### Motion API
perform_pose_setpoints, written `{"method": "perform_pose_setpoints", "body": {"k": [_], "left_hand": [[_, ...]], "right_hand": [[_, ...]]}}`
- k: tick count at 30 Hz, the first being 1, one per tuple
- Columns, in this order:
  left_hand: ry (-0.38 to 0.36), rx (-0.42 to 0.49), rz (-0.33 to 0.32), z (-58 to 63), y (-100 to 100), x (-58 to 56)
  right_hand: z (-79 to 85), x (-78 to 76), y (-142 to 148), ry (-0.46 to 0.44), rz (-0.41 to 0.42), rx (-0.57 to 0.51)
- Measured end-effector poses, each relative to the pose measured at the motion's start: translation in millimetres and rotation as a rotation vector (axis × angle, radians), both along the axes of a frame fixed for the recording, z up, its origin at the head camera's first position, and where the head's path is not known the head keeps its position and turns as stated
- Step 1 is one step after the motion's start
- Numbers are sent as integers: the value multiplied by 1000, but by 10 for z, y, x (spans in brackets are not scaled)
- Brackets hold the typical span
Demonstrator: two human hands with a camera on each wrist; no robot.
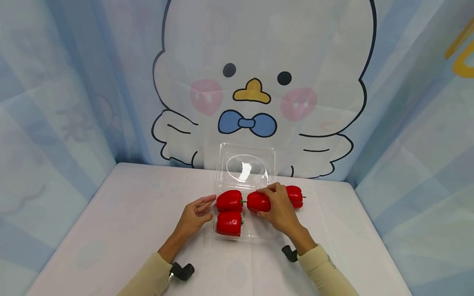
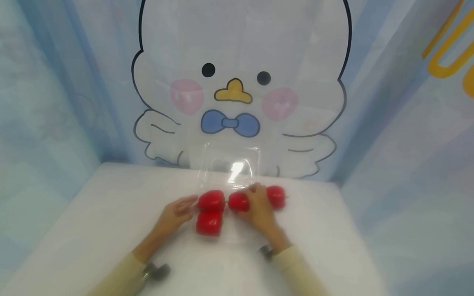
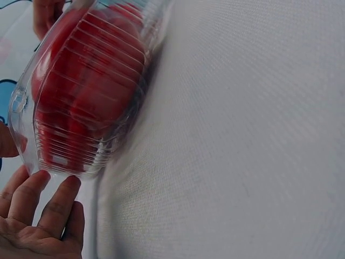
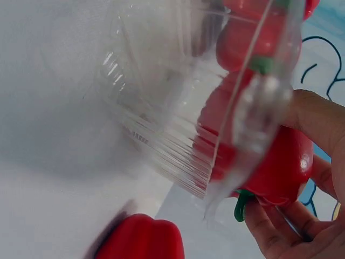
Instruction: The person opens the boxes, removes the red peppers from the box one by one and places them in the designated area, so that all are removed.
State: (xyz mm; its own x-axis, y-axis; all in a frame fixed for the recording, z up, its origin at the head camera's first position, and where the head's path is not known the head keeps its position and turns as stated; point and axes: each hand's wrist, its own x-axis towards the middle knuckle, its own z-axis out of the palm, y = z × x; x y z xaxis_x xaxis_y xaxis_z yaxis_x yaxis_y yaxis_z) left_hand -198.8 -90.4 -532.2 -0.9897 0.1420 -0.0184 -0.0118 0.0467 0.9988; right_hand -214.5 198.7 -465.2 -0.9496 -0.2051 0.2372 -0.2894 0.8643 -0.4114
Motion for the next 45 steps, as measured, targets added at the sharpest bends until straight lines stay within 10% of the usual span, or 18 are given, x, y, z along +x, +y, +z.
{"method": "perform_pose_setpoints", "body": {"k": [45], "left_hand": [[-15, -6, 13, 10, -47, -6]], "right_hand": [[306, 303, 464, 61, -83, -81]]}}
